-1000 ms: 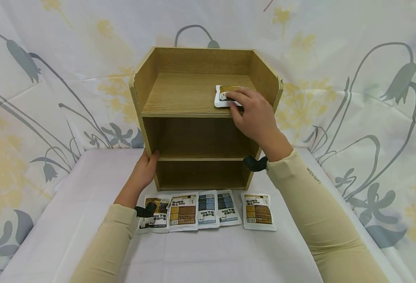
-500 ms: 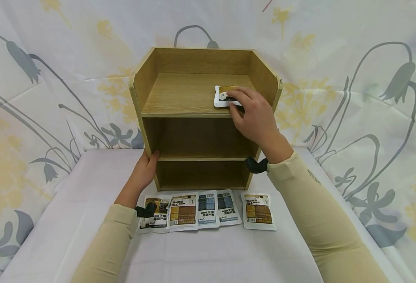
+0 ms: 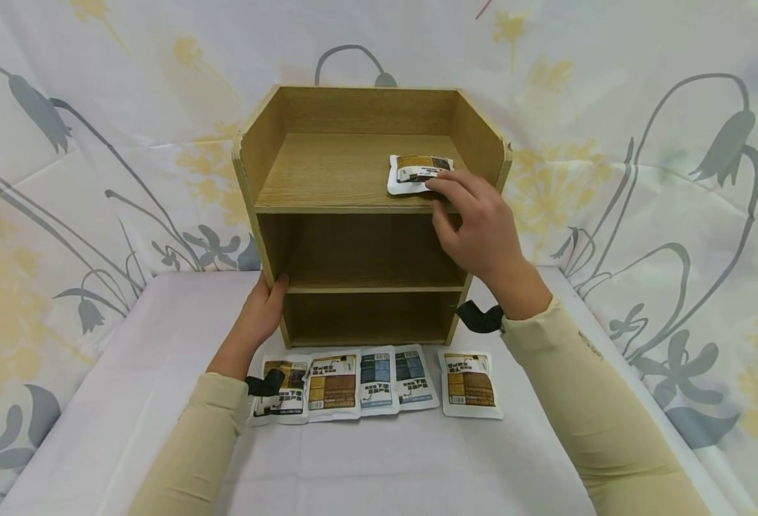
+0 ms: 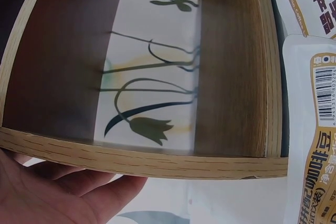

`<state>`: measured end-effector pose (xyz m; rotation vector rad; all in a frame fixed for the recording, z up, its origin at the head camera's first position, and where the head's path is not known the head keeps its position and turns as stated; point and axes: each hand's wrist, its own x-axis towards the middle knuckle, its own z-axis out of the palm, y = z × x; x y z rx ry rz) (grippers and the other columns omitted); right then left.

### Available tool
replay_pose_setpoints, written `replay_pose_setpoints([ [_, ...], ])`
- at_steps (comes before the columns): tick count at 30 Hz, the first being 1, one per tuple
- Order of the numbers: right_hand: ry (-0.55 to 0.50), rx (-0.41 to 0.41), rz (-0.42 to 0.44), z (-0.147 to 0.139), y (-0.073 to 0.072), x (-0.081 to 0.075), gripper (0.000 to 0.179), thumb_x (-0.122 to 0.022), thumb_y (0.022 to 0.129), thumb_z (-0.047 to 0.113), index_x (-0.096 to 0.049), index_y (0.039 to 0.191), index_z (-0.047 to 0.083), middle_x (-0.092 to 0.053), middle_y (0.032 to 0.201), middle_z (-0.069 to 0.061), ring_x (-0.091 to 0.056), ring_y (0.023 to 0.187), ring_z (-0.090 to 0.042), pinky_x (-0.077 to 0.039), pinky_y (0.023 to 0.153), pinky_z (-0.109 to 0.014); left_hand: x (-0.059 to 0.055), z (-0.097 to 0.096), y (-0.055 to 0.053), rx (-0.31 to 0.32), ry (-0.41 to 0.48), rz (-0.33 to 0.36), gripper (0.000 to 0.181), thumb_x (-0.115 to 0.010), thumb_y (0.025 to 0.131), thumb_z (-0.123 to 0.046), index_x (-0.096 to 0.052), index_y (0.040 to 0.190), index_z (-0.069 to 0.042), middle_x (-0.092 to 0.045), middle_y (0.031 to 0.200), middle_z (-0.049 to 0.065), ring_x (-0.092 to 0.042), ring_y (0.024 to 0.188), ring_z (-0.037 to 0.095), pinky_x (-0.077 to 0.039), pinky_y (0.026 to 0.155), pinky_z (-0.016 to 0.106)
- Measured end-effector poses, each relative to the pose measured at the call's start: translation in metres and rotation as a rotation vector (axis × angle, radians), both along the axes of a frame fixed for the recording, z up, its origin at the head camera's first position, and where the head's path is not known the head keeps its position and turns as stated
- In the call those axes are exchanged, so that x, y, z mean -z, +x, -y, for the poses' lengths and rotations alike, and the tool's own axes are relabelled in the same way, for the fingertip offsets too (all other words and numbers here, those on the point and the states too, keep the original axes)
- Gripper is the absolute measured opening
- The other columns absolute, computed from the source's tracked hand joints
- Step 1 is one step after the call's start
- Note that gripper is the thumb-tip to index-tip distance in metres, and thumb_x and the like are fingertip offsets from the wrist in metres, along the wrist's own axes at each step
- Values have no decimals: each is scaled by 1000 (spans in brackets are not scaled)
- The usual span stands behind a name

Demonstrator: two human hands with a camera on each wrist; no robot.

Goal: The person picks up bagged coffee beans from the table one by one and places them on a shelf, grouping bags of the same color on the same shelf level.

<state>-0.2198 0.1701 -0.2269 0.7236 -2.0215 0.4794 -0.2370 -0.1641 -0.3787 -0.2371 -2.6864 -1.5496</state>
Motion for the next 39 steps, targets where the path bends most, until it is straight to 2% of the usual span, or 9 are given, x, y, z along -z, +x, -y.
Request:
replay_pose_setpoints([
  [16, 2, -47, -37, -8, 27, 17, 22, -60, 89, 8, -72, 108, 5, -69, 109, -14, -64, 101, -32, -49, 90, -47, 0, 0, 1, -1, 0, -9, 67, -23, 104, -48, -5, 157, -11, -27, 155, 26, -31, 141, 44, -25, 114, 59],
  [23, 51, -55, -49, -13, 36, 27, 22, -61, 90, 7, -71, 108, 2, -68, 109, -17, -64, 102, -34, -50, 91, -47, 2, 0, 0, -9, 3, -17, 66, -24, 104, -48, -8, 157, -11, -31, 152, 27, -35, 139, 43, -27, 114, 58],
  [29, 35, -63, -39, -18, 42, 40, 22, -63, 87, 4, -72, 107, 3, -70, 103, -17, -65, 96, -34, -52, 85, -48, 1, -1, 0, -6, 7, -17, 66, -24, 104, -47, -7, 157, -11, -30, 153, 27, -34, 139, 43, -27, 114, 59],
  [39, 101, -36, 9, -27, 48, 65, 21, -64, 86, 6, -72, 105, 4, -71, 96, -13, -67, 84, -30, -55, 73, -45, 1, 0, 0, 0, 15, -10, 67, -24, 104, -49, -6, 157, -12, -28, 154, 26, -33, 140, 44, -27, 113, 60],
])
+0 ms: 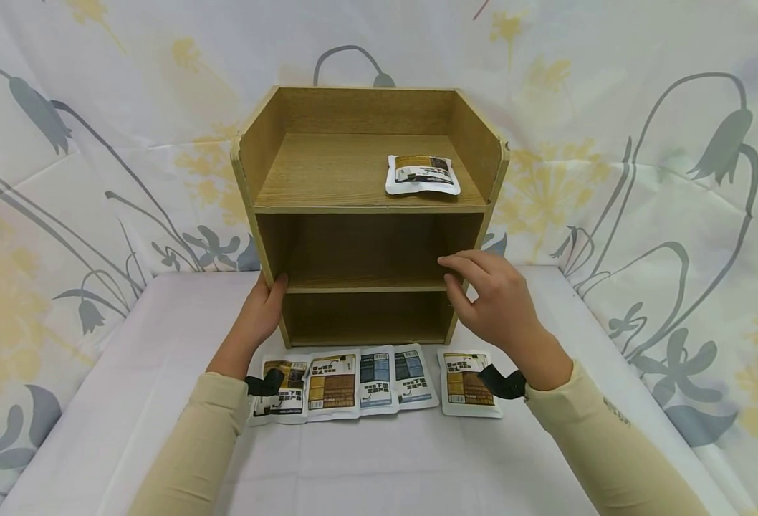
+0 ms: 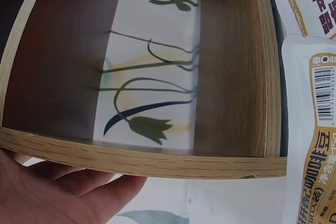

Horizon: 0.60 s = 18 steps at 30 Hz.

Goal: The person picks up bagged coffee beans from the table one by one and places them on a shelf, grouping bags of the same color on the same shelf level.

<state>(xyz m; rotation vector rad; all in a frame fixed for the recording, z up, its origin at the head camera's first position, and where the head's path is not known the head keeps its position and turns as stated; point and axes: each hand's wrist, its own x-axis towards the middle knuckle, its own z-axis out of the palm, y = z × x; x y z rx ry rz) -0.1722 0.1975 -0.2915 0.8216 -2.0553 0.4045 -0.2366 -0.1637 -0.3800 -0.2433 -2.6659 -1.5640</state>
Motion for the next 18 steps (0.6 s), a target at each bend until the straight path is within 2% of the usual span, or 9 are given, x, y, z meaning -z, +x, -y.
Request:
replay_pose_setpoints([
  [6, 26, 49, 52, -7, 6, 12, 19, -64, 85, 7, -73, 102, 6, -71, 94, -11, -67, 81, -28, -55, 66, -43, 0, 0, -1, 2, 1, -14, 67, -24, 104, -47, -7, 157, -10, -29, 153, 27, -34, 139, 43, -27, 114, 59],
  [18, 82, 128, 199, -17, 17, 38, 19, -68, 86, 16, -72, 104, 11, -72, 97, -8, -68, 90, -27, -57, 69, -43, -2, -1, 0, -5, -15, 10, 68, -22, 104, -48, -4, 157, -10, -27, 154, 27, -32, 140, 45, -28, 113, 60],
])
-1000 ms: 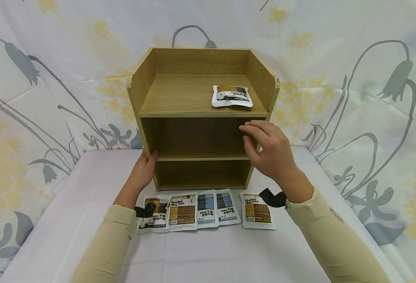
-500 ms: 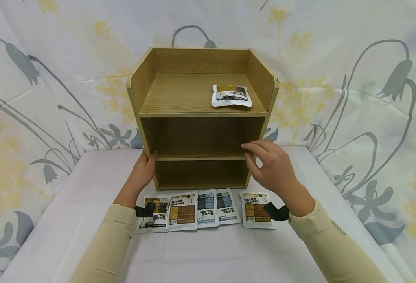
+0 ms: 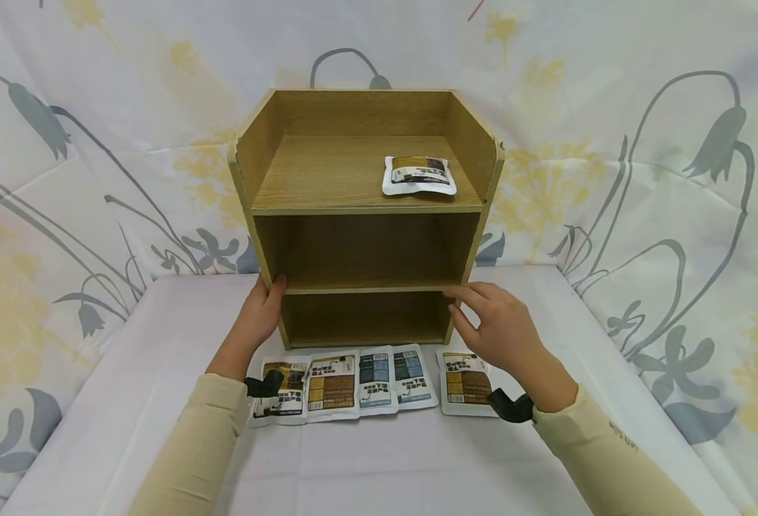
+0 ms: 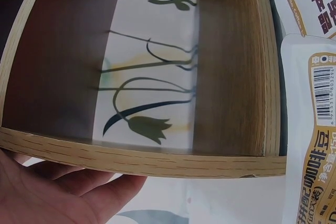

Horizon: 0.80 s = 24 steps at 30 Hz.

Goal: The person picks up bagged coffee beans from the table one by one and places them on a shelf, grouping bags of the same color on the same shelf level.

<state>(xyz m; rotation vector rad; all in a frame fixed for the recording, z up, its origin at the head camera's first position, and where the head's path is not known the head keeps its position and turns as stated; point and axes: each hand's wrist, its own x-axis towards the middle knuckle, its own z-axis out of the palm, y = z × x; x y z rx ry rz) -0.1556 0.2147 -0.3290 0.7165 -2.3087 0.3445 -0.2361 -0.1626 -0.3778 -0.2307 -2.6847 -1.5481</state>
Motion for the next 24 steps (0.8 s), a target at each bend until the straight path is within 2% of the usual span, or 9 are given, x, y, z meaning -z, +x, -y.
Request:
replay_pose_setpoints([
  [6, 28, 33, 94, 0, 3, 10, 20, -69, 87, 17, -72, 106, 11, -73, 99, -8, -69, 91, -27, -57, 71, -44, 1, 0, 1, 2, 2, 4, 68, -22, 104, -48, -4, 157, -9, -27, 154, 28, -33, 139, 45, -29, 112, 61],
  [24, 69, 113, 272, -1, 10, 31, 24, -68, 89, 23, -71, 111, 14, -72, 106, -7, -67, 99, -27, -57, 78, -44, 0, 0, 1, 9, 10, 8, 68, -22, 103, -49, -3, 157, -12, -27, 154, 28, -35, 137, 46, -31, 110, 62],
])
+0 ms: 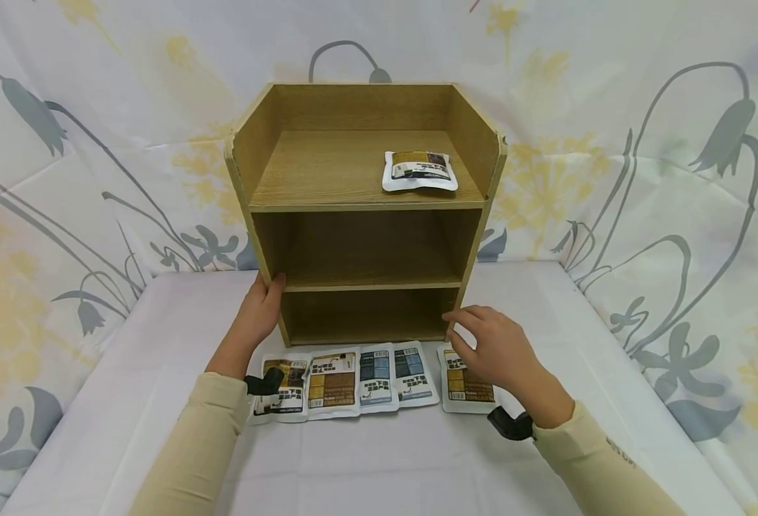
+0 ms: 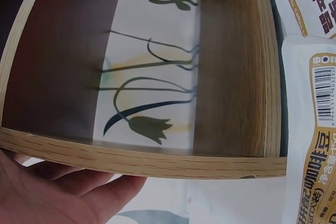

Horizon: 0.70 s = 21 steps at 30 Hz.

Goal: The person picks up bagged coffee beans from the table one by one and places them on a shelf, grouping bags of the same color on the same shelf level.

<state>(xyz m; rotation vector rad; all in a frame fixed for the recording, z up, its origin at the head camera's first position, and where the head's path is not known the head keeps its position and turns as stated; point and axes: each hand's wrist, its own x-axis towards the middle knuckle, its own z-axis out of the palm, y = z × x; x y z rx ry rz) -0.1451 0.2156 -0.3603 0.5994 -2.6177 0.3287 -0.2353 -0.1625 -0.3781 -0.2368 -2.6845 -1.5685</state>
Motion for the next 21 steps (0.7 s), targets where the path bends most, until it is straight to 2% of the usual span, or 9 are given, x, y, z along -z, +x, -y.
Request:
replay_pose_setpoints([
  [21, 12, 7, 89, -8, 8, 30, 29, -72, 86, 29, -71, 113, 16, -71, 108, -5, -67, 100, -26, -56, 81, -45, 0, -1, 0, -16, -4, 11, 68, -22, 103, -51, -5, 157, -14, -29, 153, 26, -37, 136, 45, -31, 110, 61],
])
